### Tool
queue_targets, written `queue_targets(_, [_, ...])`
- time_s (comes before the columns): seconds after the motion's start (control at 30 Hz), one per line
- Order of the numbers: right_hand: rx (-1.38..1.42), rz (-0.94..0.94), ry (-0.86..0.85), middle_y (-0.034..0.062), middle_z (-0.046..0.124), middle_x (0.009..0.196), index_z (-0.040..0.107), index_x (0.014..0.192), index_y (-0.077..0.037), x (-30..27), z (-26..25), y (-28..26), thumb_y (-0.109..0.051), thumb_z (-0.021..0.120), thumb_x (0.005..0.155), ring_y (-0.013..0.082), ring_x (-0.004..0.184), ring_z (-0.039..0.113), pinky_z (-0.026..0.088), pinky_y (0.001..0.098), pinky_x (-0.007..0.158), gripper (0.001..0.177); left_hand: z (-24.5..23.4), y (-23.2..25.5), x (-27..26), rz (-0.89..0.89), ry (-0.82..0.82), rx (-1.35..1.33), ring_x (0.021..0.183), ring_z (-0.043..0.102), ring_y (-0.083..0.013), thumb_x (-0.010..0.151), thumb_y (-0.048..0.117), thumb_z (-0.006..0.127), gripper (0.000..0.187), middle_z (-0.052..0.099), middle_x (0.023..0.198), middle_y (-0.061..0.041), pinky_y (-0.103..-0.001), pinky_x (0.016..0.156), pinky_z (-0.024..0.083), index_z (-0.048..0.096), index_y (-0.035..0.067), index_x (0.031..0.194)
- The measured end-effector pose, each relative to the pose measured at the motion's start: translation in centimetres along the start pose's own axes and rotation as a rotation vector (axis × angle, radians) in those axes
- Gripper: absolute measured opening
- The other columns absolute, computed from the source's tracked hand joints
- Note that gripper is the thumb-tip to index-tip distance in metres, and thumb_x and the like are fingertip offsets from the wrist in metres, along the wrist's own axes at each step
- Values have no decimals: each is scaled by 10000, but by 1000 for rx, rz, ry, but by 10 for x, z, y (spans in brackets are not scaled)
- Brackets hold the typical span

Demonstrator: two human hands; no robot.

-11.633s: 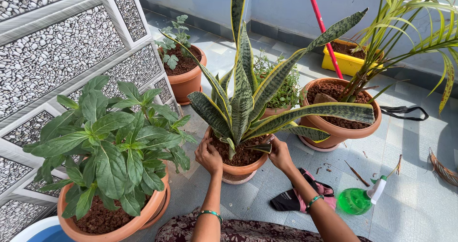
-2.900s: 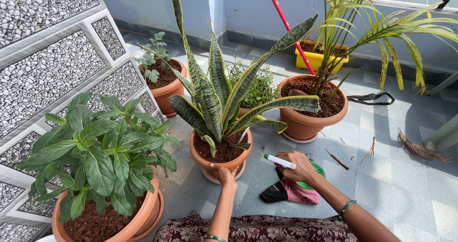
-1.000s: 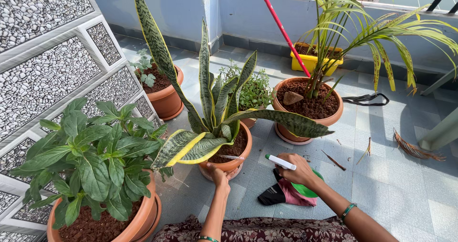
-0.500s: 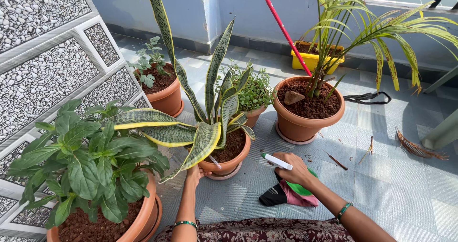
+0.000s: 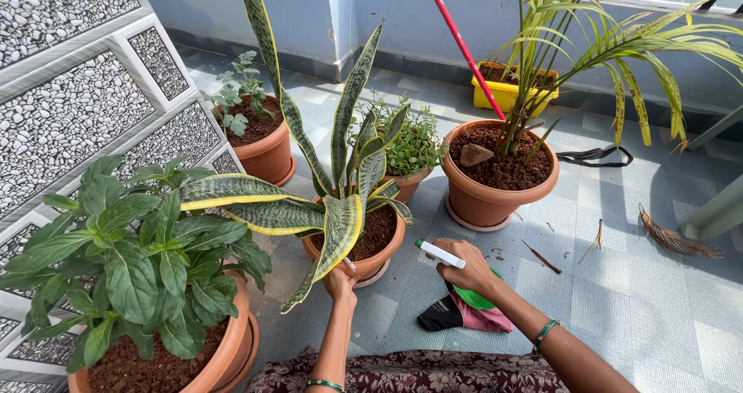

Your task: The person sprays a snake plant with a green spray bottle, holding and rotating the leaves to ensure coverage. The person then moves to a second potted plant and adjusts its position.

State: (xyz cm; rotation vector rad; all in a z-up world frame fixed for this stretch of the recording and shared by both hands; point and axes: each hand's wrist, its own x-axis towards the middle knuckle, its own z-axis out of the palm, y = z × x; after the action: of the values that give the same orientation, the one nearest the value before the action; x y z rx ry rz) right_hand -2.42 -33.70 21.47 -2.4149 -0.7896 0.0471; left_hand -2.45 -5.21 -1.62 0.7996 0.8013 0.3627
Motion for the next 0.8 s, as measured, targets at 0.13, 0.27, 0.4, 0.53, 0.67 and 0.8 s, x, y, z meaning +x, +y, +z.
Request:
queue_targets(0.13, [-42,61,-54,115,742,826,717,899,-88,-3,-4,-1,-73,621,706,357,771,697,547,440,716,216,-5,10,2,-35,-23,122,1068,684,-348,1064,470,349,592,516,1400,-202,-492,741,649,351,94,1521])
queue_targets(0.27, [-41,-3,-40,103,748,851,722,852,-72,-9,-12,4,-61,629,652,368,753,695,552,444,709,220,-12,29,7,-63,-97,297,1045,701,-358,1048,533,219,637,496,1416,-203,-500,728,633,195,188,1583])
queue_targets(0.4, [-23,-53,-23,116,749,869,734,937,-83,-12,-10,8,-66,635,676,376,748,695,550,451,687,279,-18,49,22,-53,-288,533,1071,731,-335,1016,563,172,677,515,1440,-186,-498,772,662,76,278,1623])
queue_targets(0.53, [-65,69,-89,93,761,885,746,946,-113,-8,-8,7,-72,621,688,342,738,714,564,428,705,290,-6,71,48,-62,-446,650,1140,685,-317,1013,595,194,699,414,1545,-173,-509,796,666,48,296,1628])
queue_targets(0.67, [-42,86,-53,100,766,876,743,883,-83,-8,-12,8,-100,658,718,352,777,704,558,437,717,186,14,85,70,-73,-492,744,1238,600,-300,993,616,199,708,326,1617,-138,-500,786,660,82,342,1634])
queue_targets(0.8, [-37,23,-28,110,756,904,742,945,-79,-5,-22,5,-84,664,675,372,787,696,543,458,697,282,21,89,79,-107,-514,700,1187,694,-367,985,615,220,719,545,1522,-182,-487,716,637,146,314,1634])
